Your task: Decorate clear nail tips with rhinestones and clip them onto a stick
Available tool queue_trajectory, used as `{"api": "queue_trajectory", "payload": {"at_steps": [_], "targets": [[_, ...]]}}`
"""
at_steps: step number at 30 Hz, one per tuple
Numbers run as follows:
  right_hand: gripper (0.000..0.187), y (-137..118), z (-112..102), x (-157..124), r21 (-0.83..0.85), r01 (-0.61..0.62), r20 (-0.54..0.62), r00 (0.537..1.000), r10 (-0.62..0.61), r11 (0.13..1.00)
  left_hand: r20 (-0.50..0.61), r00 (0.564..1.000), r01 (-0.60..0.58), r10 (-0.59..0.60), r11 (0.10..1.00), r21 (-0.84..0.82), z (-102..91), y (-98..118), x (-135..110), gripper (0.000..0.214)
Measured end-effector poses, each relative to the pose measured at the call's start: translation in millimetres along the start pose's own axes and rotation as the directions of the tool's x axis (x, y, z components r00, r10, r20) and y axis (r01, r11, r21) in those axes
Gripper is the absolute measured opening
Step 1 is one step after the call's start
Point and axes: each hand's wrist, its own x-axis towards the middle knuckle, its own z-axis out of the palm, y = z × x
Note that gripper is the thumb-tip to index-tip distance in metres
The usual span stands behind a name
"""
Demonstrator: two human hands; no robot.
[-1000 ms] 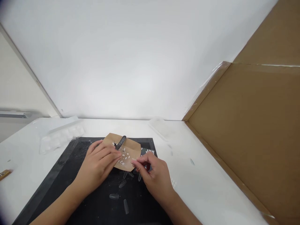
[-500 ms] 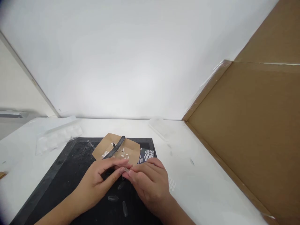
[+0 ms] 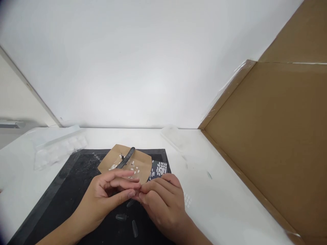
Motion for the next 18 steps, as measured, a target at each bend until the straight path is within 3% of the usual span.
{"api": "queue_trajectory", "payload": {"at_steps": [12,18], "targets": [[0.034,2,6,0,0.032,-0.023,0.017,1.0,0.022,0.999,-0.017,0.989,0.148,-0.147,0.989,0.02,1.3,-1,3,0.053],[0.034,2,14,-1,0.075,-0.096,-0.065,0.993,0.101,0.993,-0.007,0.991,0.132,-0.132,0.991,0.031,1.4,-3,3,0.049]]}}
